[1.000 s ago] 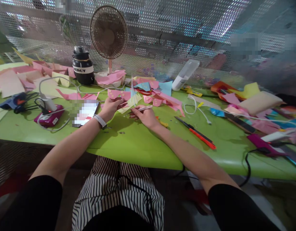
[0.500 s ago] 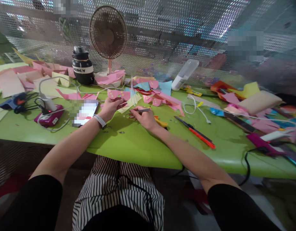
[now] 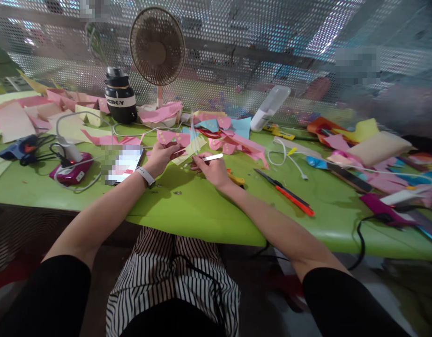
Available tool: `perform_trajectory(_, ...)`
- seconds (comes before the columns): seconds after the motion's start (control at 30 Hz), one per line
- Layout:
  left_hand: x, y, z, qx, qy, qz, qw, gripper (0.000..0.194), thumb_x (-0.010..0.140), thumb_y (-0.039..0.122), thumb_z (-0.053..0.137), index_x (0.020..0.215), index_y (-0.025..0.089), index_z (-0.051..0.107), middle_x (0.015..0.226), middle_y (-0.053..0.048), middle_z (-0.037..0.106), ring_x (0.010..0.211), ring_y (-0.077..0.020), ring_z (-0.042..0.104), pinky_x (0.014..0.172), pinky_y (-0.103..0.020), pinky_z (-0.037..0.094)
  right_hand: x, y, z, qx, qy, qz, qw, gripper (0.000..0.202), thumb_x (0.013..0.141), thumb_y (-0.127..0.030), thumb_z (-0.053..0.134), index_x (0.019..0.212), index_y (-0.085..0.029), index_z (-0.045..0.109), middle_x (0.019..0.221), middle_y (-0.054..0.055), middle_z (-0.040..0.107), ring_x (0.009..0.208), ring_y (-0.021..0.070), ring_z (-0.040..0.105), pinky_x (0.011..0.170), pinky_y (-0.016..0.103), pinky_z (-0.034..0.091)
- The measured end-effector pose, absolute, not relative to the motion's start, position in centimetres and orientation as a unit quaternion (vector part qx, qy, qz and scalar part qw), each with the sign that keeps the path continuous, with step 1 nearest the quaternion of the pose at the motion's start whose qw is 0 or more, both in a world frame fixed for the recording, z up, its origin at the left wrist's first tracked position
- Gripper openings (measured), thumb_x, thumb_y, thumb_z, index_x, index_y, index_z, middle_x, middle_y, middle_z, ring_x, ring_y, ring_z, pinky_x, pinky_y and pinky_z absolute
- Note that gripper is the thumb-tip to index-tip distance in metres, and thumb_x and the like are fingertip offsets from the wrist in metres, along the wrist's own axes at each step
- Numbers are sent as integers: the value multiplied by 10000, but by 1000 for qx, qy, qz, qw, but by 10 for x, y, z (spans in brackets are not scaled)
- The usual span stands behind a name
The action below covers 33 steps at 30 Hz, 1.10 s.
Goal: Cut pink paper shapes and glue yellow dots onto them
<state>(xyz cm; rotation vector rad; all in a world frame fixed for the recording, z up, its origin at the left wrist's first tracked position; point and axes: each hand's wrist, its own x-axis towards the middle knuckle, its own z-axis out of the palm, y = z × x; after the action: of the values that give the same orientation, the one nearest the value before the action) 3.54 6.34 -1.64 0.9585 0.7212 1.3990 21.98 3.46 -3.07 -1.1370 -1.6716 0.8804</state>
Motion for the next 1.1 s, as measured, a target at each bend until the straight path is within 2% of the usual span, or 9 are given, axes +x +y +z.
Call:
perform_trajectory(0.47,36,63,-16,415,313,603,605,148,729,54,789,787,114,666,836,-74,718,870,-207,735,1035,-485,529,217,37,-31,-465,-649,397,453,420,837,-603,711,815,-191,631,766,68,771,740,208,779,583,283,641)
perform_trajectory(0.77,36,64,-17,422,311,601,603,93,752,52,748,783,113,686,823,-69,727,847,-187,721,1001,-437,559,217,39,-32,-464,-642,406,456,421,822,-604,722,800,-197,621,739,54,762,718,195,776,563,266,632)
perform_trajectory(0.93,36,63,-17,424,314,599,602,129,736,69,779,788,126,676,821,-65,724,922,-216,727,1023,-449,548,217,38,-31,-454,-648,407,457,429,814,-612,724,807,-194,627,740,54,760,716,193,773,571,270,634)
perform_trajectory(1.1,36,63,-18,424,313,597,605,155,720,82,802,780,124,666,811,-58,719,898,-205,728,1030,-457,540,217,39,-33,-461,-643,405,458,427,821,-608,720,807,-193,619,710,50,749,700,197,771,570,274,630)
